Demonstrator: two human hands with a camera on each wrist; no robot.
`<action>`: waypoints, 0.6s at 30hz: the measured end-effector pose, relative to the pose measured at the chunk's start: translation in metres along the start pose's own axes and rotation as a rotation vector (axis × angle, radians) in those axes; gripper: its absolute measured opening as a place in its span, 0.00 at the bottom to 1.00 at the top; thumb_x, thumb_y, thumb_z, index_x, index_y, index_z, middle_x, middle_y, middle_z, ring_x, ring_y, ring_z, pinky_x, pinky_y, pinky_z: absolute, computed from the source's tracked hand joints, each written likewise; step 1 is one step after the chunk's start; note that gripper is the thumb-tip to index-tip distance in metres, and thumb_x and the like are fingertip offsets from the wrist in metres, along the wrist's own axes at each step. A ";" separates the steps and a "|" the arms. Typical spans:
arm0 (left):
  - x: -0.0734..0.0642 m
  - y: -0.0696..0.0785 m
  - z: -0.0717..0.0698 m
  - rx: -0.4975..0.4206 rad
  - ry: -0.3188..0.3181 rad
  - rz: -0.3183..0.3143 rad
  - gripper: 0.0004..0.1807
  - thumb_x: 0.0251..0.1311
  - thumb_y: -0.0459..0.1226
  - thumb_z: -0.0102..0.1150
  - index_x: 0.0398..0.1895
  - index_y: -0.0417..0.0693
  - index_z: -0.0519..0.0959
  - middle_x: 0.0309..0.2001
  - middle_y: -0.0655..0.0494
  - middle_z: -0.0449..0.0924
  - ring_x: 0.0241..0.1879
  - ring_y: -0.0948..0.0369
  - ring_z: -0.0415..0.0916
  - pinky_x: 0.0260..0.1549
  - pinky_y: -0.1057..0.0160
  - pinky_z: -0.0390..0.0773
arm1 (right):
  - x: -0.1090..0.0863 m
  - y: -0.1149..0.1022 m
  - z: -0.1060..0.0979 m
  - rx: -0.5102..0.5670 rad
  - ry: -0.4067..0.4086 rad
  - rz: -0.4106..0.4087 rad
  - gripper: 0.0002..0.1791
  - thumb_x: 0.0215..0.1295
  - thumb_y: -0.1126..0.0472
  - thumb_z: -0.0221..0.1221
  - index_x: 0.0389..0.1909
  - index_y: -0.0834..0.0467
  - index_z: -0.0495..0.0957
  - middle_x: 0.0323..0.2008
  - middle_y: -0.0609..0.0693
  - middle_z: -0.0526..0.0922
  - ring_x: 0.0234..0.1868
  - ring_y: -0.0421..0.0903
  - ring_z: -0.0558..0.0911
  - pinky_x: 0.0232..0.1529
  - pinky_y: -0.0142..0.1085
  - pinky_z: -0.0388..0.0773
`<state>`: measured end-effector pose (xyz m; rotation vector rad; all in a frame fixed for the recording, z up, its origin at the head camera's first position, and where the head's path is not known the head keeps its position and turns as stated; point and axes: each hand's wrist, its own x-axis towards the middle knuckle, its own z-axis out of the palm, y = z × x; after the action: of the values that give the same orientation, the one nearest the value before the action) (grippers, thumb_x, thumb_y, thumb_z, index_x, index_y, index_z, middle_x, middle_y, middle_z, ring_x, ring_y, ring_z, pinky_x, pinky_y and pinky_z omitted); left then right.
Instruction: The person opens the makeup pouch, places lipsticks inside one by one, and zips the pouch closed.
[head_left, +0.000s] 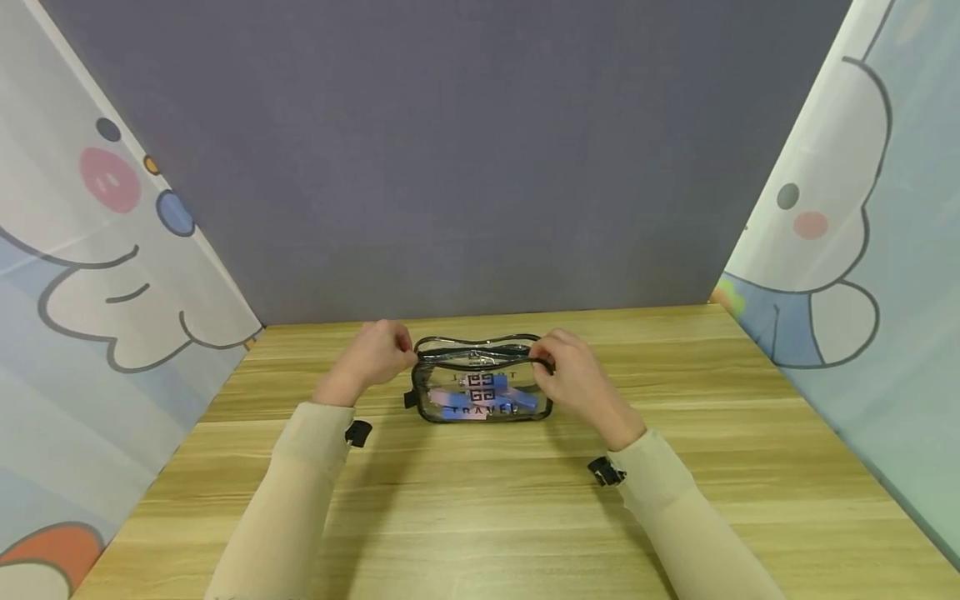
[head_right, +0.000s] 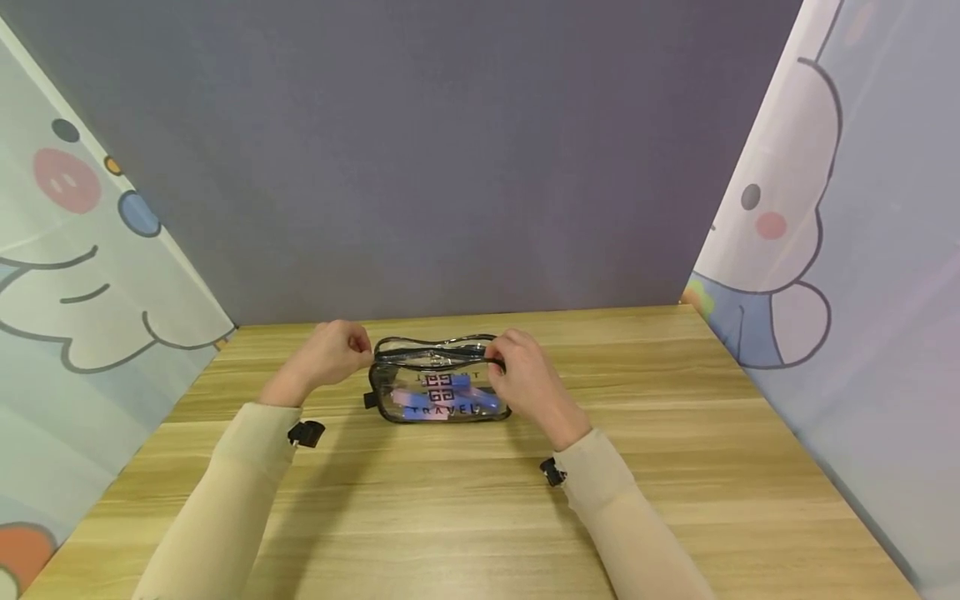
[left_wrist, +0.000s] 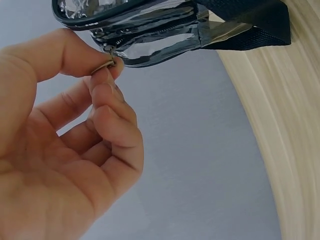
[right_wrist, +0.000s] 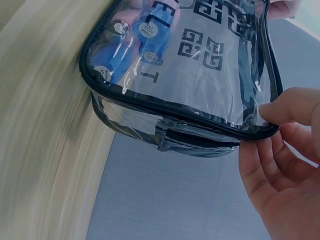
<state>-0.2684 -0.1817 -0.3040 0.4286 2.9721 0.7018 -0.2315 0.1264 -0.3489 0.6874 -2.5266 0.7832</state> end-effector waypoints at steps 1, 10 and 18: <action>0.000 -0.001 0.000 -0.005 -0.001 0.001 0.04 0.63 0.34 0.61 0.32 0.43 0.82 0.32 0.50 0.80 0.26 0.57 0.72 0.29 0.57 0.73 | 0.000 0.000 0.000 -0.001 0.001 -0.002 0.07 0.59 0.71 0.66 0.38 0.64 0.84 0.35 0.51 0.81 0.34 0.46 0.78 0.37 0.39 0.79; 0.000 -0.009 0.001 -0.049 -0.018 0.027 0.06 0.64 0.34 0.57 0.31 0.45 0.83 0.30 0.53 0.80 0.26 0.57 0.72 0.32 0.56 0.73 | -0.001 0.000 -0.001 -0.008 -0.003 -0.003 0.06 0.60 0.71 0.65 0.39 0.63 0.84 0.35 0.51 0.81 0.35 0.46 0.78 0.37 0.39 0.79; -0.001 -0.017 0.006 -0.090 -0.012 0.070 0.07 0.64 0.33 0.56 0.34 0.45 0.85 0.34 0.53 0.82 0.31 0.57 0.74 0.36 0.55 0.75 | -0.001 0.000 0.000 -0.002 -0.004 0.009 0.07 0.60 0.71 0.65 0.39 0.63 0.84 0.35 0.51 0.81 0.35 0.46 0.78 0.37 0.39 0.79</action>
<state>-0.2716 -0.1945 -0.3167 0.5304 2.9131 0.8324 -0.2309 0.1271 -0.3492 0.6774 -2.5357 0.7827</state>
